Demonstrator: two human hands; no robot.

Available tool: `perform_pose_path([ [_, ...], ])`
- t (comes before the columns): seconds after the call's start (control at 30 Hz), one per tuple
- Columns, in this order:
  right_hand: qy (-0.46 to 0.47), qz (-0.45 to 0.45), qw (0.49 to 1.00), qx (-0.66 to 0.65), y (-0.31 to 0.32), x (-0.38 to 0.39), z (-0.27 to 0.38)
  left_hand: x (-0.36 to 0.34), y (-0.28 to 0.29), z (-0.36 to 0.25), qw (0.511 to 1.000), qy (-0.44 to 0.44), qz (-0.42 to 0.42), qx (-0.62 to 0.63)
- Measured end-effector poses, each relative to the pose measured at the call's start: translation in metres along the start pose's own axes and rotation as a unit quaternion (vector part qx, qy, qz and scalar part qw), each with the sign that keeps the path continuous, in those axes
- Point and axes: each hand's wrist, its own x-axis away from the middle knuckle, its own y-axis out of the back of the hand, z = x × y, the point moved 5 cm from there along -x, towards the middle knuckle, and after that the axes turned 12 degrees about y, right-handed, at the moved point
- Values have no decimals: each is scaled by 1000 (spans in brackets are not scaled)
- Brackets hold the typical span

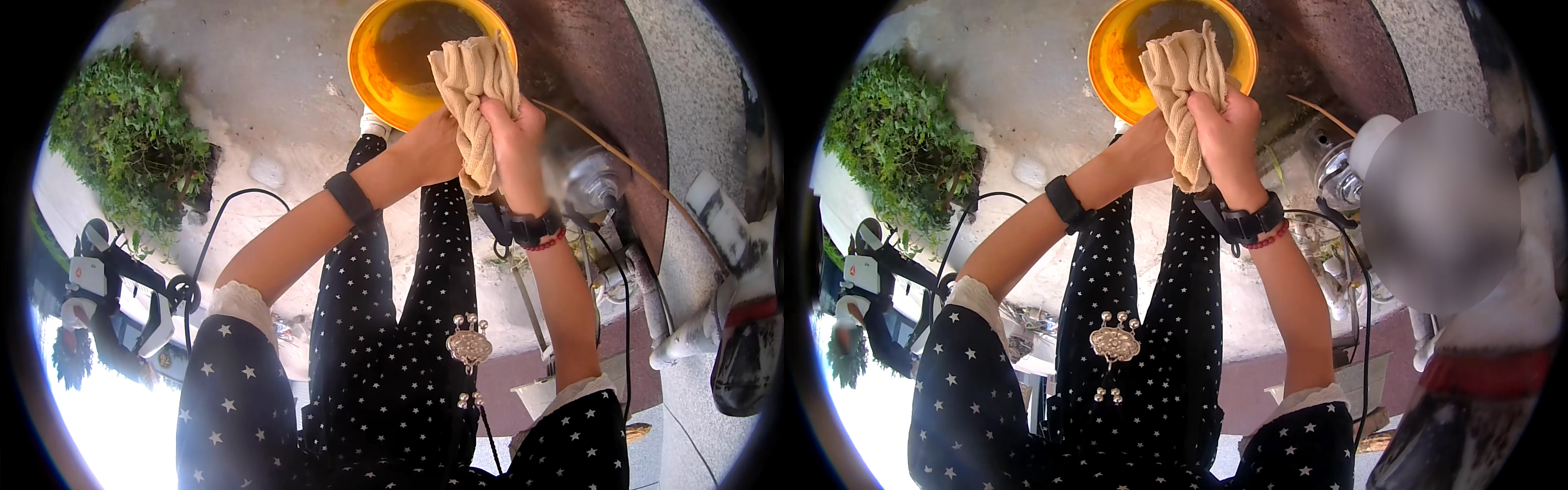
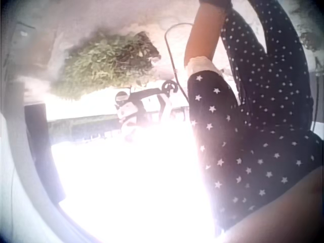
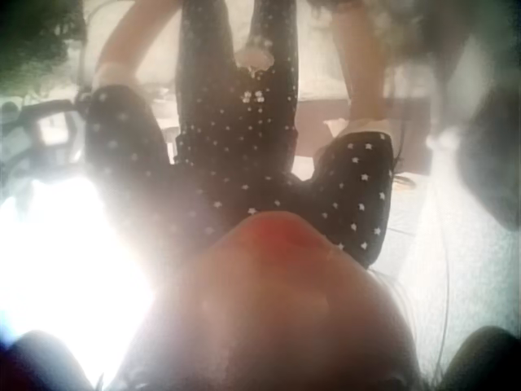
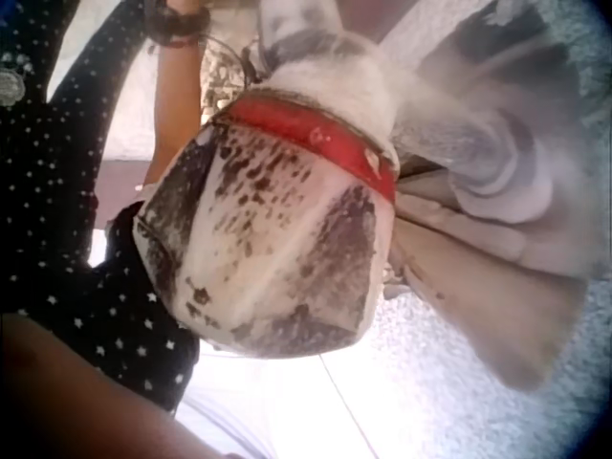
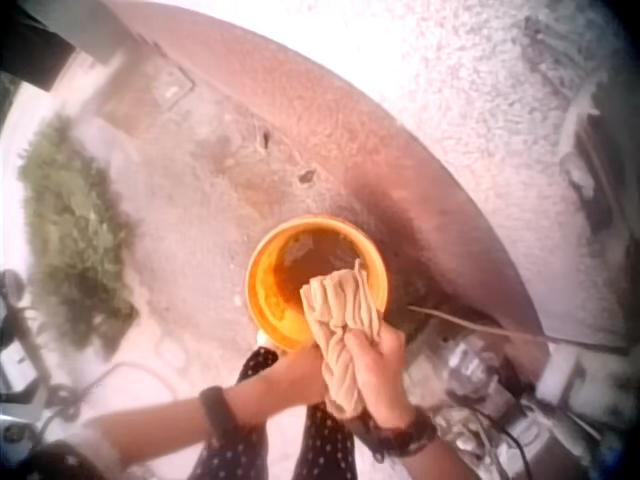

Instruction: The person washes a rag by hand using water from a pipe and a bucket, wringing it out several times. The person then picks up the bucket and pours the water onto the ground.

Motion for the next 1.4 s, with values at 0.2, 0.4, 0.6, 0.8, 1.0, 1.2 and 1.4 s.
perform_pose_path([
  [0.2, -106, 16, 971, -215, 42, -1, -17, 1, 16, 5, 970, 22, 26, -239],
  [0.4, -173, -81, 907, -374, 21, 22, -8, -11, 11, 28, 896, 262, 108, -342],
  [0.6, -186, -105, 880, -425, -2, 33, -24, -38, 15, -20, 875, 276, 79, -389],
  [0.8, -70, 59, 957, -276, 22, 8, -9, -42, 25, -30, 896, 220, -72, -378],
  [1.0, 157, 201, 952, 170, 41, -3, -1, -24, 37, -50, 968, 76, -91, -221],
  [1.2, 96, 244, 962, 82, 23, 14, 6, -15, 40, -44, 979, -40, -55, -192],
  [1.4, 11, 269, 963, -26, 17, 19, -1, -7, 45, -39, 986, -49, -26, -158],
])
